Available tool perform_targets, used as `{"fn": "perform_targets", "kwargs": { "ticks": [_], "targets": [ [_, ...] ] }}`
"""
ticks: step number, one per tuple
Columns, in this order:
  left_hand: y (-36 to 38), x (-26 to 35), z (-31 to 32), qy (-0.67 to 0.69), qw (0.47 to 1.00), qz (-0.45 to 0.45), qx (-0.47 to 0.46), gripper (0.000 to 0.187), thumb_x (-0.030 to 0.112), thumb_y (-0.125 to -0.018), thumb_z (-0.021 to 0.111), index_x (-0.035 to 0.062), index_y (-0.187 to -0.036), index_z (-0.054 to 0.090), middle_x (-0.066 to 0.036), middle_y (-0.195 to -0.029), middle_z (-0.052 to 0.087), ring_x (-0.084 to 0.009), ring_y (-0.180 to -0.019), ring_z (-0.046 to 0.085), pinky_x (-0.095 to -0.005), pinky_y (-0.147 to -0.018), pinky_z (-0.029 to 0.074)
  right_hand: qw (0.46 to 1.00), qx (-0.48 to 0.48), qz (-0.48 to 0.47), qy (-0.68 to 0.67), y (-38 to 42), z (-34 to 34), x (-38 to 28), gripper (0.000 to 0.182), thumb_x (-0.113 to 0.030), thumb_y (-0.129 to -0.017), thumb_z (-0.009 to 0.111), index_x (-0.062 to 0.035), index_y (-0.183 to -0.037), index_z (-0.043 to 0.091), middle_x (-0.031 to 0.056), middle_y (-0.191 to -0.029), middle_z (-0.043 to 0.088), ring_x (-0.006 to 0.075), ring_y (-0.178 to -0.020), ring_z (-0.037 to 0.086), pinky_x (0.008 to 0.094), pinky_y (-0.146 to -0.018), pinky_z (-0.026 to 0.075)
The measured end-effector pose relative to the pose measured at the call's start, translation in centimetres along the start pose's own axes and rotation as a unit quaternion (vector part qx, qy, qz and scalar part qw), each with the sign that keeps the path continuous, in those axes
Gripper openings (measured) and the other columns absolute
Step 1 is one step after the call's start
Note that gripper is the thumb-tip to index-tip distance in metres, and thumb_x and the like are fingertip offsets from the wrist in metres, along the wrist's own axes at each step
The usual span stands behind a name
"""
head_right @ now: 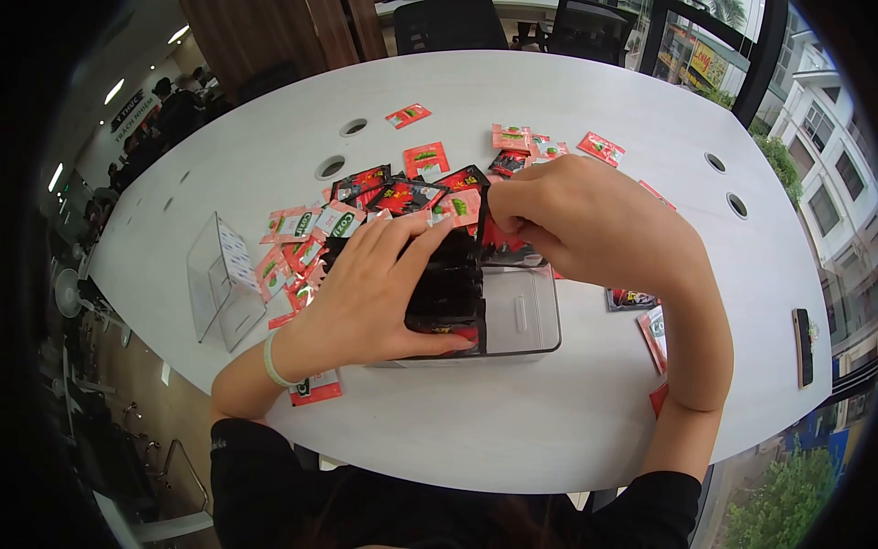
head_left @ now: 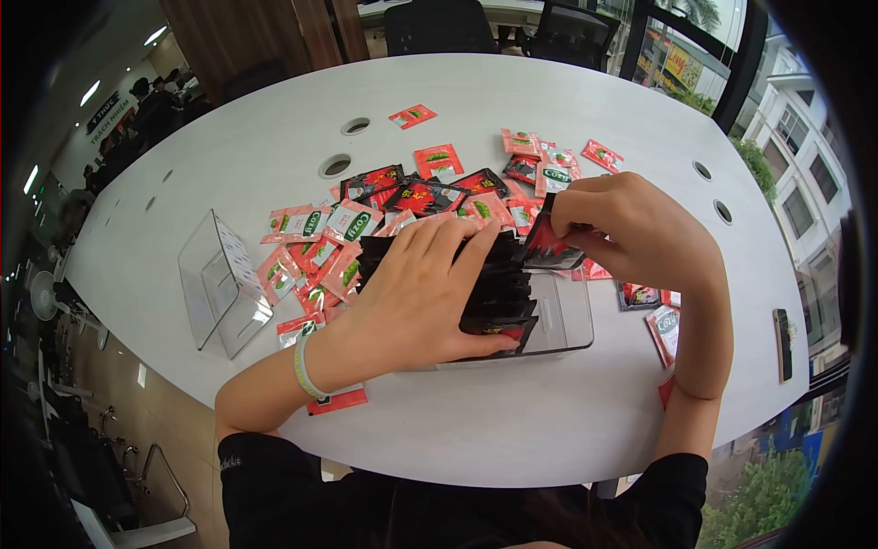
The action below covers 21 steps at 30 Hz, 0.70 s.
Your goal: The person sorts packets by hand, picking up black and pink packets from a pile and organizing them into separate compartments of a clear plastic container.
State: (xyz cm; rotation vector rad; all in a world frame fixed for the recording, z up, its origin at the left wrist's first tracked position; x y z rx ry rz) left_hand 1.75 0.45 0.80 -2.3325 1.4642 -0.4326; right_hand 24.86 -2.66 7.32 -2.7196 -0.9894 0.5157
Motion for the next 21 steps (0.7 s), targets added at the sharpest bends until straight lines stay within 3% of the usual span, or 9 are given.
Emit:
{"fn": "perform_targets", "kwargs": {
  "ticks": [17, 21],
  "targets": [
    [0.1, -0.1, 0.0, -0.004, 1.0, 0.025, 0.009, 0.093, 0.058, -0.07, 0.075, -0.0012, -0.135, 0.044, -0.02, -0.125, 0.047, -0.036, -0.118, 0.045, -0.0491, -0.104, 0.033, 0.999, 0.036, -0.01, 0.001, 0.3, -1.3, 1.2, 0.014, 0.006, -0.071, 0.064, 0.0004, -0.081, 0.056, 0.0141, -0.074, 0.062, 0.0313, -0.066, 0.06, 0.037, -0.063, 0.049],
    [0.1, -0.2, -0.1, 0.009, 1.0, 0.019, 0.003, 0.089, 0.058, -0.071, 0.074, 0.0017, -0.135, 0.046, -0.018, -0.126, 0.047, -0.0355, -0.119, 0.045, -0.0494, -0.105, 0.033, 0.999, 0.034, 0.029, 0.003, 0.2, -1.5, 1.6, 0.013, 0.004, -0.074, 0.066, 0.0003, -0.082, 0.056, 0.0134, -0.072, 0.062, 0.0304, -0.065, 0.059, 0.0366, -0.063, 0.049]
  ]
}}
Point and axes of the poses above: each hand's wrist, its own y-axis away from the middle knuckle, its own z-axis out of the palm, x = y × z, the point moved 1 cm from there along -y, towards the middle knuckle
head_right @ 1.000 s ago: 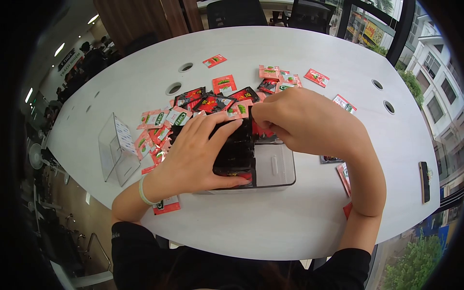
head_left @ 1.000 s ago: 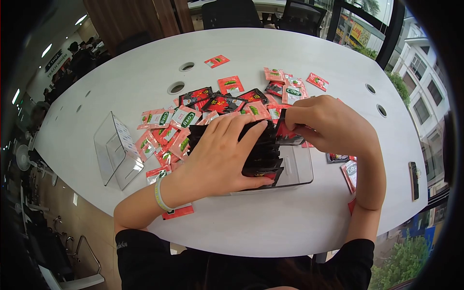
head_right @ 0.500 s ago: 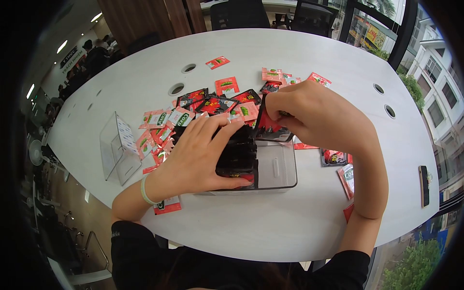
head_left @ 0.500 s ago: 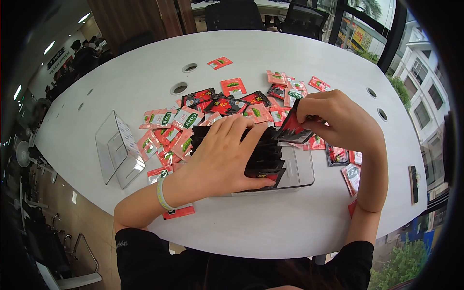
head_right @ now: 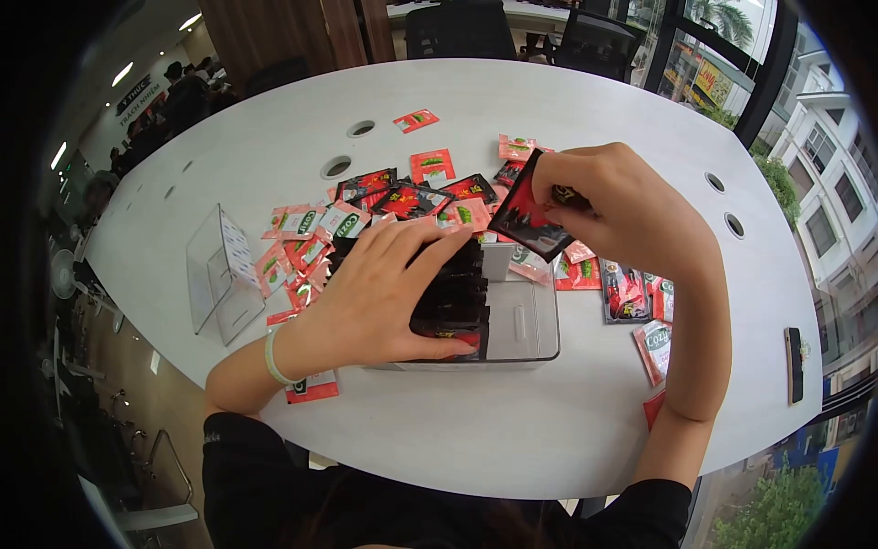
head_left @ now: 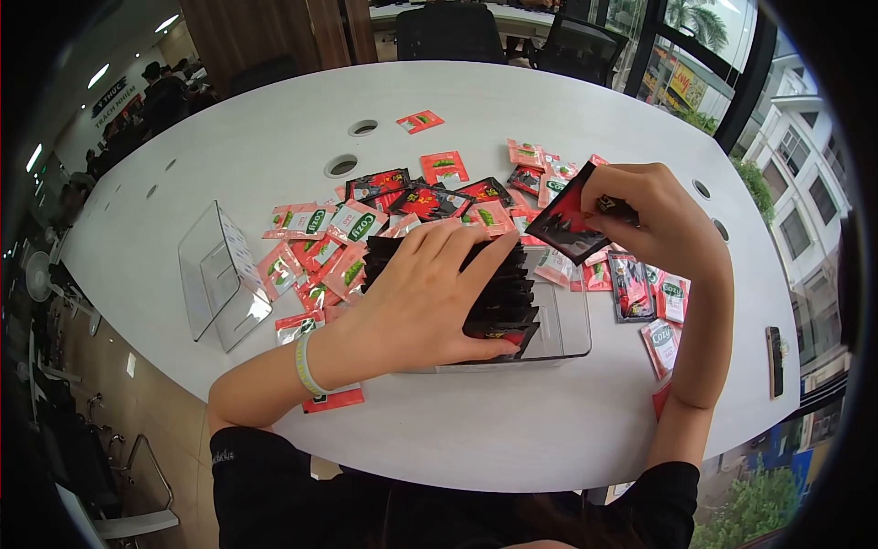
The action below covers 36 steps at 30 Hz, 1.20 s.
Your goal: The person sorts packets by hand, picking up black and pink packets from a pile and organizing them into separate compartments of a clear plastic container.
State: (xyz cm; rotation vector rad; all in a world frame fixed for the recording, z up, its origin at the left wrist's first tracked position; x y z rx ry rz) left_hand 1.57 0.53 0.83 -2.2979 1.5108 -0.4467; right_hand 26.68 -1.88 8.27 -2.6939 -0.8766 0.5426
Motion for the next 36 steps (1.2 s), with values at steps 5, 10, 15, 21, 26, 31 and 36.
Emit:
{"fn": "perform_targets", "kwargs": {
  "ticks": [5, 10, 15, 21, 26, 31, 36],
  "targets": [
    [-0.1, 0.0, -0.1, -0.005, 1.0, 0.007, -0.007, 0.085, 0.057, -0.071, 0.074, 0.0043, -0.134, 0.049, -0.016, -0.129, 0.047, -0.0351, -0.121, 0.045, -0.0492, -0.105, 0.032, 0.997, -0.059, -0.005, -0.039, -0.2, 0.7, 0.1, 0.01, 0.002, -0.076, 0.066, -0.0015, -0.081, 0.058, 0.0119, -0.073, 0.063, 0.0293, -0.066, 0.06, 0.0363, -0.063, 0.048],
    [-0.1, -0.1, 0.2, -0.011, 1.0, 0.019, 0.004, 0.08, 0.055, -0.073, 0.073, 0.0001, -0.127, 0.052, -0.018, -0.125, 0.049, -0.0339, -0.119, 0.045, -0.0465, -0.103, 0.033, 0.99, -0.141, 0.004, 0.019, -1.1, 5.6, -0.5, 0.009, 0.004, -0.077, 0.057, 0.0009, -0.085, 0.06, 0.0151, -0.072, 0.062, 0.0333, -0.075, 0.062, 0.0429, -0.068, 0.049],
    [-0.2, -0.2, 0.4, -0.016, 1.0, 0.011, 0.019, 0.08, 0.055, -0.073, 0.073, -0.0009, -0.126, 0.053, -0.017, -0.126, 0.049, -0.0335, -0.118, 0.046, -0.0456, -0.102, 0.033, 0.992, -0.102, 0.014, 0.076, -0.7, 6.2, -0.7, 0.018, 0.003, -0.075, 0.062, -0.0016, -0.091, 0.056, 0.0129, -0.091, 0.062, 0.0324, -0.089, 0.061, 0.043, -0.073, 0.047],
    [0.0, -0.3, 0.6, -0.026, 0.999, 0.021, 0.032, 0.079, 0.055, -0.073, 0.073, -0.0013, -0.125, 0.053, -0.017, -0.126, 0.051, -0.0336, -0.115, 0.047, -0.0451, -0.101, 0.035, 0.994, -0.04, 0.055, 0.089, -1.0, 6.2, 1.1, 0.043, 0.001, -0.073, 0.067, -0.0065, -0.112, 0.051, 0.0124, -0.108, 0.058, 0.0331, -0.101, 0.057, 0.0425, -0.079, 0.047],
    [0.0, -0.3, 0.6, -0.025, 0.999, 0.026, 0.035, 0.08, 0.056, -0.073, 0.072, -0.0015, -0.125, 0.053, -0.017, -0.126, 0.051, -0.0343, -0.114, 0.048, -0.0453, -0.1, 0.035, 0.984, -0.145, 0.083, 0.061, -1.8, 6.8, 1.1, 0.046, -0.005, -0.069, 0.072, -0.0011, -0.11, 0.052, 0.016, -0.087, 0.064, 0.0331, -0.088, 0.064, 0.044, -0.072, 0.05],
    [0.2, -0.1, 0.3, -0.029, 0.999, 0.027, 0.008, 0.083, 0.058, -0.072, 0.072, 0.0009, -0.128, 0.052, -0.017, -0.121, 0.051, -0.034, -0.11, 0.05, -0.0443, -0.099, 0.036, 0.974, -0.194, 0.111, 0.032, -2.1, 6.3, 0.8, 0.032, -0.006, -0.068, 0.073, 0.0022, -0.097, 0.06, 0.0163, -0.074, 0.064, 0.0337, -0.078, 0.065, 0.0442, -0.068, 0.05],
    [0.7, 0.9, -0.8, 0.006, 0.997, 0.0, -0.079, 0.087, 0.058, -0.072, 0.073, 0.0071, -0.137, 0.044, -0.015, -0.123, 0.049, -0.0349, -0.113, 0.049, -0.0476, -0.095, 0.037, 0.963, -0.247, 0.109, 0.012, -2.0, 5.9, 0.1, 0.026, -0.009, -0.067, 0.074, 0.0028, -0.087, 0.063, 0.0162, -0.073, 0.063, 0.0333, -0.077, 0.064, 0.0439, -0.068, 0.05]
  ]
}}
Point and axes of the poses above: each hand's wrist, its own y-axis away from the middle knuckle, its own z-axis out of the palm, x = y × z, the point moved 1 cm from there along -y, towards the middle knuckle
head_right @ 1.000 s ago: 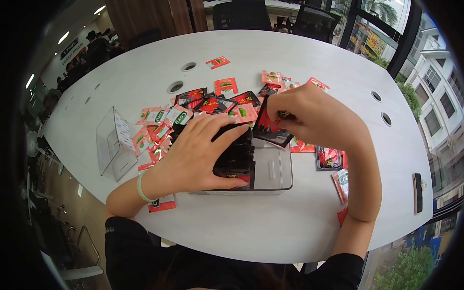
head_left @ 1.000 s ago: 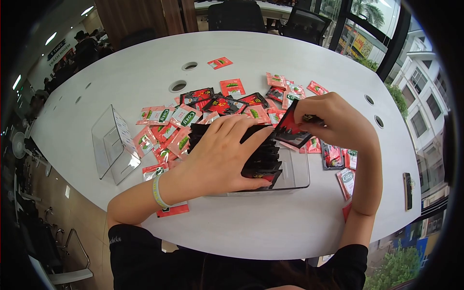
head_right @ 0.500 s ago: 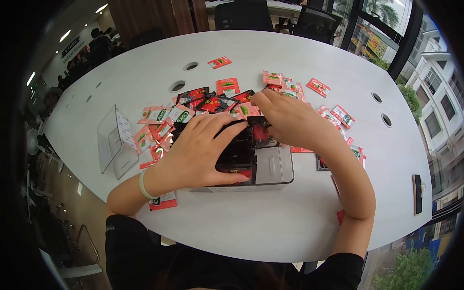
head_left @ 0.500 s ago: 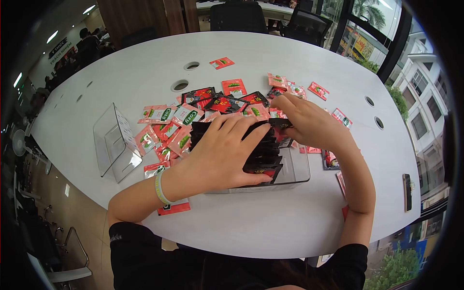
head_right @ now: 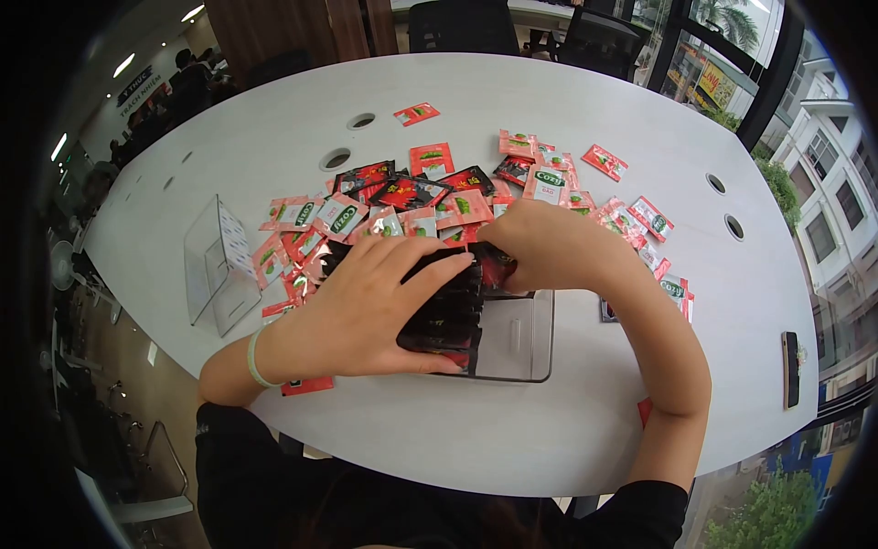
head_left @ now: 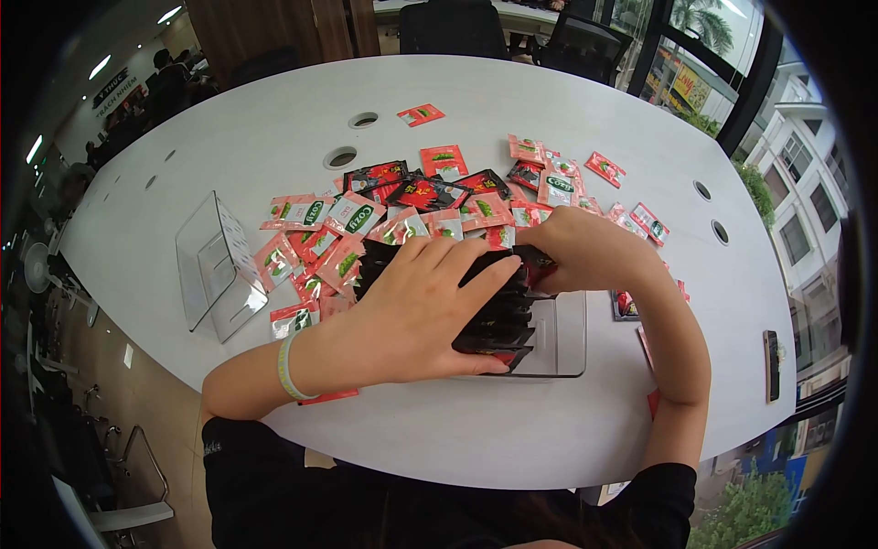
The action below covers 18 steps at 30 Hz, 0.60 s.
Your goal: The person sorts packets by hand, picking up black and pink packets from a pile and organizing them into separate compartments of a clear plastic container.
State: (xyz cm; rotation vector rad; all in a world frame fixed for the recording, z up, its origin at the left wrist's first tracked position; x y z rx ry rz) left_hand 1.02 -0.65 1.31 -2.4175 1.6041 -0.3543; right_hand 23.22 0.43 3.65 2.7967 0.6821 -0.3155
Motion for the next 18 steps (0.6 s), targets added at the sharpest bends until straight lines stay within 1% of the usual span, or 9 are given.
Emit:
{"fn": "perform_targets", "kwargs": {
  "ticks": [3, 5, 7, 8, 10, 12, 14, 15, 18],
  "targets": [
    [0.1, -0.2, -1.6, 0.014, 1.0, 0.027, 0.002, 0.083, 0.056, -0.074, 0.073, 0.0064, -0.136, 0.047, -0.017, -0.124, 0.052, -0.0367, -0.112, 0.052, -0.0461, -0.096, 0.039, 1.0, -0.018, -0.016, 0.006, -0.1, 0.1, 0.2, 0.027, -0.011, -0.068, 0.076, 0.0026, -0.087, 0.063, 0.0163, -0.075, 0.063, 0.0335, -0.078, 0.064, 0.0438, -0.069, 0.05],
    [-0.7, -2.2, -3.3, 0.287, 0.953, -0.027, -0.091, 0.079, 0.055, -0.077, 0.07, 0.0025, -0.133, 0.051, -0.021, -0.123, 0.057, -0.035, -0.112, 0.057, -0.0426, -0.096, 0.042, 1.0, -0.017, -0.023, 0.003, -0.1, 0.2, 0.3, 0.028, -0.013, -0.069, 0.077, 0.0026, -0.087, 0.063, 0.0165, -0.076, 0.063, 0.0335, -0.079, 0.063, 0.0434, -0.071, 0.049],
    [-1.1, -5.1, -3.7, 0.486, 0.871, -0.07, 0.009, 0.058, 0.047, -0.095, 0.053, -0.0014, -0.128, 0.055, -0.017, -0.122, 0.063, -0.0209, -0.113, 0.06, -0.0355, -0.097, 0.046, 0.999, -0.03, -0.016, -0.018, 0.0, -0.2, 0.0, 0.028, -0.013, -0.07, 0.077, 0.002, -0.088, 0.063, 0.0165, -0.076, 0.063, 0.0335, -0.081, 0.063, 0.0431, -0.072, 0.049],
    [-1.1, -7.5, -3.2, 0.463, 0.878, -0.088, 0.083, 0.045, 0.035, -0.1, 0.048, -0.0014, -0.124, 0.058, -0.014, -0.117, 0.065, -0.019, -0.108, 0.062, -0.0329, -0.095, 0.046, 0.999, -0.016, -0.03, -0.01, 0.0, -0.1, 0.2, 0.026, -0.014, -0.072, 0.076, 0.0012, -0.09, 0.064, 0.0162, -0.077, 0.064, 0.0335, -0.08, 0.063, 0.0423, -0.073, 0.049],
    [-1.0, -11.9, -2.3, 0.373, 0.9, -0.177, 0.141, 0.04, 0.031, -0.097, 0.058, -0.0027, -0.118, 0.062, -0.013, -0.11, 0.067, -0.0146, -0.105, 0.062, -0.0278, -0.088, 0.049, 0.999, -0.003, -0.049, -0.018, -0.1, 0.1, 0.5, 0.024, -0.012, -0.071, 0.076, 0.0, -0.088, 0.064, 0.0149, -0.072, 0.065, 0.0305, -0.072, 0.064, 0.0399, -0.068, 0.049],
    [-0.4, -15.6, 0.9, 0.305, 0.91, -0.226, 0.169, 0.046, 0.037, -0.092, 0.064, -0.0038, -0.112, 0.065, -0.014, -0.102, 0.069, -0.0176, -0.096, 0.065, -0.0285, -0.085, 0.049, 0.997, 0.015, -0.068, -0.022, -0.4, 0.0, 0.7, 0.021, -0.011, -0.07, 0.076, -0.0013, -0.086, 0.065, 0.0135, -0.067, 0.066, 0.0276, -0.064, 0.065, 0.0375, -0.062, 0.049],
    [0.3, -17.6, 4.5, 0.163, 0.945, -0.249, 0.137, 0.053, 0.044, -0.087, 0.067, -0.004, -0.11, 0.066, -0.016, -0.1, 0.069, -0.0225, -0.093, 0.066, -0.0314, -0.084, 0.05, 0.997, 0.007, -0.071, -0.003, -0.3, 0.0, 0.7, 0.023, -0.014, -0.07, 0.076, -0.0011, -0.085, 0.064, 0.0133, -0.064, 0.064, 0.0276, -0.059, 0.062, 0.037, -0.059, 0.047],
    [0.3, -18.2, 6.0, 0.235, 0.92, -0.299, 0.094, 0.059, 0.05, -0.083, 0.069, -0.0036, -0.109, 0.067, -0.017, -0.104, 0.066, -0.0271, -0.096, 0.063, -0.0348, -0.085, 0.049, 0.997, 0.003, -0.07, 0.008, -0.2, -0.1, 0.8, 0.024, -0.016, -0.07, 0.077, -0.001, -0.085, 0.064, 0.0132, -0.062, 0.062, 0.0276, -0.057, 0.06, 0.0367, -0.058, 0.046],
    [0.3, -17.8, 8.1, 0.042, 0.955, -0.27, 0.117, 0.066, 0.059, -0.079, 0.069, -0.0018, -0.107, 0.068, -0.015, -0.106, 0.062, -0.0301, -0.099, 0.059, -0.0387, -0.088, 0.046, 0.998, -0.001, -0.062, 0.017, 0.2, -0.4, 0.6, 0.034, -0.022, -0.069, 0.08, -0.0013, -0.092, 0.065, 0.0134, -0.064, 0.061, 0.027, -0.055, 0.057, 0.0353, -0.058, 0.045]
  ]
}}
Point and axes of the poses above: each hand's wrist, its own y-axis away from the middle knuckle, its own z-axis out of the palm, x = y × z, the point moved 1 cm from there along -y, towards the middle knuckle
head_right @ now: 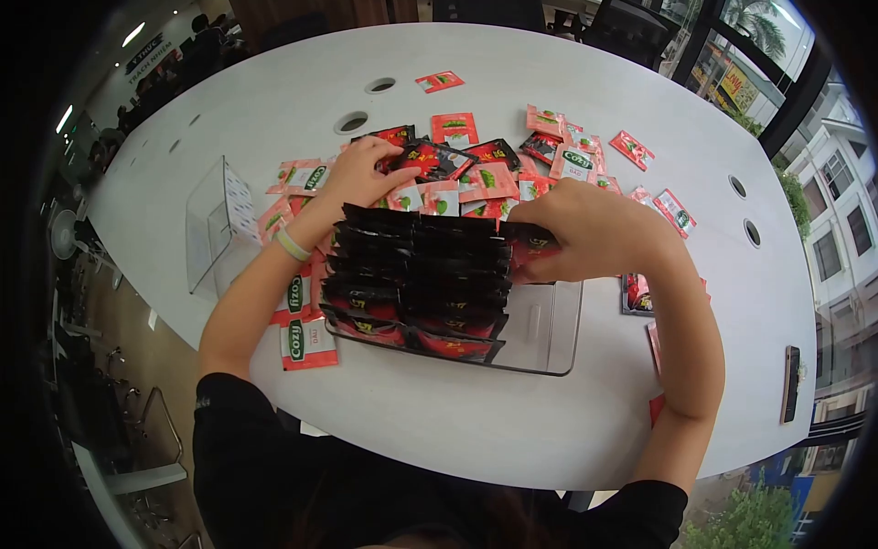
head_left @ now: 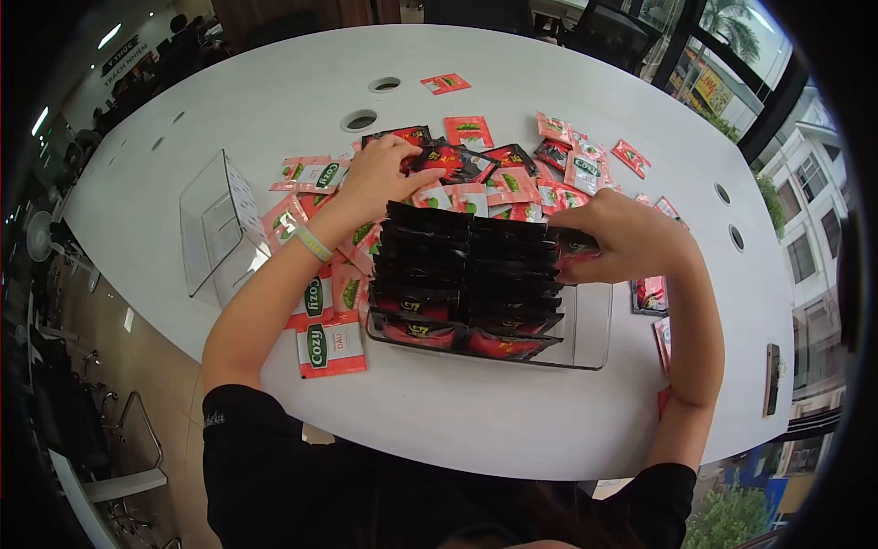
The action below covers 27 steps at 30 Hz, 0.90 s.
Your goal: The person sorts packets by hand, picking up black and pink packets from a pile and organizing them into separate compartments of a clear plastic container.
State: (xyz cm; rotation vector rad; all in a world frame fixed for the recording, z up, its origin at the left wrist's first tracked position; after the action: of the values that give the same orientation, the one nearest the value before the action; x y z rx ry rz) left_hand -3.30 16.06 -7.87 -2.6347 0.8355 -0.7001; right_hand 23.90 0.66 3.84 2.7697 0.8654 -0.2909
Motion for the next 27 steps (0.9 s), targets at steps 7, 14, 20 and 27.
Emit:
{"fn": "perform_targets", "kwargs": {
  "ticks": [7, 14, 20, 27],
  "targets": [
    [0.3, 0.3, -0.1, 0.126, 0.989, -0.076, 0.027, 0.052, 0.048, -0.075, 0.077, -0.0018, -0.089, 0.071, -0.011, -0.09, 0.065, -0.0221, -0.083, 0.063, -0.0337, -0.074, 0.049, 0.995, 0.013, 0.005, -0.099, 0.7, -1.2, 1.2, 0.071, -0.046, -0.062, 0.088, -0.0027, -0.112, 0.064, 0.0117, -0.073, 0.066, 0.0209, -0.067, 0.065, 0.033, -0.06, 0.049],
    [-0.9, 2.2, -3.3, 0.262, 0.952, -0.003, 0.155, 0.027, 0.019, -0.08, 0.078, -0.0045, -0.087, 0.068, -0.006, -0.089, 0.063, -0.0148, -0.082, 0.06, -0.0296, -0.075, 0.048, 0.947, 0.256, -0.06, -0.185, 0.9, -1.6, 1.7, 0.048, -0.026, -0.08, 0.078, -0.0058, -0.121, 0.063, 0.0104, -0.108, 0.068, 0.0186, -0.097, 0.066, 0.0316, -0.087, 0.052],
    [2.1, 10.7, -9.3, 0.121, 0.937, 0.2, 0.26, 0.018, 0.011, -0.072, 0.081, 0.0048, -0.086, 0.071, -0.003, -0.091, 0.064, -0.0165, -0.088, 0.057, -0.0298, -0.078, 0.043, 0.88, 0.447, -0.16, 0.004, 1.7, -2.1, -1.9, 0.059, -0.018, -0.07, 0.083, -0.0096, -0.124, 0.062, 0.0059, -0.12, 0.066, 0.0181, -0.094, 0.064, 0.0273, -0.073, 0.05],
    [6.1, 15.1, -11.2, 0.073, 0.912, 0.334, 0.228, 0.026, 0.004, -0.068, 0.084, 0.0063, -0.088, 0.068, -0.007, -0.097, 0.057, -0.0147, -0.084, 0.054, -0.0263, -0.073, 0.046, 0.883, 0.409, -0.191, 0.13, 3.6, -1.0, -5.5, 0.043, 0.005, -0.07, 0.074, -0.0028, -0.111, 0.065, 0.0064, -0.087, 0.072, 0.0193, -0.067, 0.066, 0.0303, -0.061, 0.052]
  ]
}}
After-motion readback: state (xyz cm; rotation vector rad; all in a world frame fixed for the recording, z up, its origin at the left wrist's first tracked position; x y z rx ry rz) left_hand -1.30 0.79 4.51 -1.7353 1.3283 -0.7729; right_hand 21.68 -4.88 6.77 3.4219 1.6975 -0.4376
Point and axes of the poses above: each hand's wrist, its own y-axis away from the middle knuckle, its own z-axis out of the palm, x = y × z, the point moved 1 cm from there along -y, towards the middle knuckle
